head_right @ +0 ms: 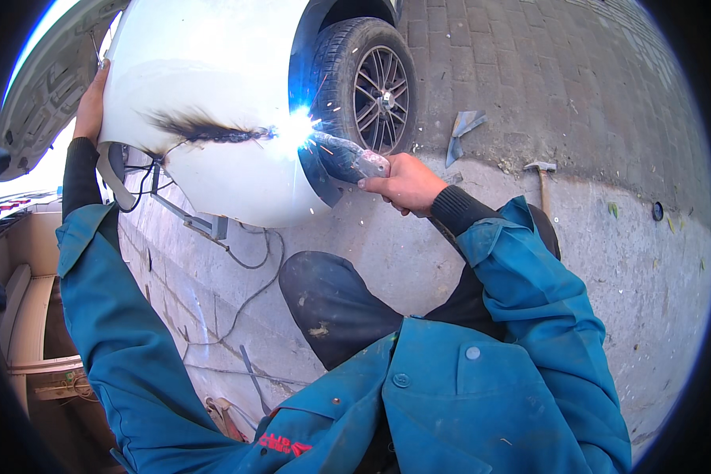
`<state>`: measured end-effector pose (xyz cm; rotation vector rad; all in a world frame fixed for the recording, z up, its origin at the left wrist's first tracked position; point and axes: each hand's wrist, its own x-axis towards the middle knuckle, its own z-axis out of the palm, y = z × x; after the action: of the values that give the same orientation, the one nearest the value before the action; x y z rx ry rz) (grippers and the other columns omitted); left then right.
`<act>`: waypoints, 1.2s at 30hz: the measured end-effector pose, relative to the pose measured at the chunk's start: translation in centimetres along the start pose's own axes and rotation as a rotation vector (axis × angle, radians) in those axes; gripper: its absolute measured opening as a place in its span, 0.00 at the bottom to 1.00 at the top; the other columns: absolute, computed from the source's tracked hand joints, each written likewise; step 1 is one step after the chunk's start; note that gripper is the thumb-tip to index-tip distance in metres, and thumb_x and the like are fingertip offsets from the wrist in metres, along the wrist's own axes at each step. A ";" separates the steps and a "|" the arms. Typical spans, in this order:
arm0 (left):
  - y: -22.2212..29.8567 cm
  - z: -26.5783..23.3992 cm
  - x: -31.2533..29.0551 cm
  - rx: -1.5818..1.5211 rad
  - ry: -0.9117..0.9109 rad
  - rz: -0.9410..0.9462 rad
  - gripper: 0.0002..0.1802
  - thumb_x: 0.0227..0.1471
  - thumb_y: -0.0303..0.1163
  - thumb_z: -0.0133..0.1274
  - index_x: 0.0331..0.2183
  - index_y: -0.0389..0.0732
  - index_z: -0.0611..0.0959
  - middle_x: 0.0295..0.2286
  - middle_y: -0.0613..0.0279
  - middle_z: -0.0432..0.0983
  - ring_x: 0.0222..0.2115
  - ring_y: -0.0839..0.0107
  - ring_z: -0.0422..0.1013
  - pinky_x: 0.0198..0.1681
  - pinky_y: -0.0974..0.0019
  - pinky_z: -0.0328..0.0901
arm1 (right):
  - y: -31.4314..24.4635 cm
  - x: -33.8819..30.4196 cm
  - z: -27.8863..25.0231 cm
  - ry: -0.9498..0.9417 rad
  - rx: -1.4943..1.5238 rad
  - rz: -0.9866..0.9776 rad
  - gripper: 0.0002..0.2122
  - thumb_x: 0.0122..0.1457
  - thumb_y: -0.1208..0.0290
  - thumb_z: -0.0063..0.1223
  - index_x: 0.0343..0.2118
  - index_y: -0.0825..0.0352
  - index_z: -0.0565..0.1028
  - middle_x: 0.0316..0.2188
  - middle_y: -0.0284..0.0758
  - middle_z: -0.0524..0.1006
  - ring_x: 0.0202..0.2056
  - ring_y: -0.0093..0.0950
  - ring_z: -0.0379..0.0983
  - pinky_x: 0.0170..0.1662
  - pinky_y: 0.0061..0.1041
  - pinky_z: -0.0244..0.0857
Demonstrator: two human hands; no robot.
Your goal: The person welds a damaged area on the front bumper of a white car, then uses a hammer to flatten the welded section. The person repeats welding and hammering to smooth the repair.
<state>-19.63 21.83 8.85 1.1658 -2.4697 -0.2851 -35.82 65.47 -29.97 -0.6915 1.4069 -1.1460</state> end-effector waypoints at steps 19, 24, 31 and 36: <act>0.6 0.1 -0.5 0.027 0.025 -0.019 0.54 0.62 0.76 0.46 0.64 0.34 0.79 0.50 0.47 0.83 0.47 0.64 0.78 0.56 0.65 0.67 | -0.2 -0.1 0.1 0.007 -0.011 0.014 0.15 0.68 0.61 0.64 0.30 0.66 0.74 0.16 0.28 0.72 0.15 0.19 0.68 0.17 0.24 0.62; 0.4 0.0 -0.5 0.023 0.024 0.002 0.56 0.61 0.78 0.45 0.64 0.33 0.78 0.51 0.47 0.83 0.48 0.63 0.78 0.56 0.64 0.67 | -0.1 -0.1 0.0 0.007 -0.008 0.005 0.15 0.68 0.61 0.64 0.30 0.66 0.74 0.16 0.28 0.72 0.14 0.19 0.68 0.17 0.24 0.62; 0.0 0.0 -0.1 0.034 0.010 0.008 0.58 0.59 0.80 0.45 0.63 0.32 0.79 0.50 0.45 0.82 0.48 0.61 0.78 0.57 0.62 0.67 | 0.3 0.2 -0.1 -0.001 -0.018 -0.011 0.16 0.66 0.58 0.65 0.32 0.69 0.78 0.17 0.29 0.73 0.14 0.20 0.70 0.17 0.25 0.67; 0.2 0.0 -0.2 0.041 0.023 0.003 0.58 0.58 0.79 0.47 0.62 0.32 0.79 0.50 0.46 0.83 0.47 0.61 0.78 0.56 0.63 0.67 | 0.3 0.2 -0.1 0.002 -0.014 0.003 0.15 0.67 0.60 0.64 0.31 0.67 0.76 0.17 0.28 0.73 0.14 0.19 0.69 0.17 0.24 0.64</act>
<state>-19.68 22.09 8.91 1.1755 -2.4682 -0.2206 -35.91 65.38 -30.31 -0.6986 1.4186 -1.1361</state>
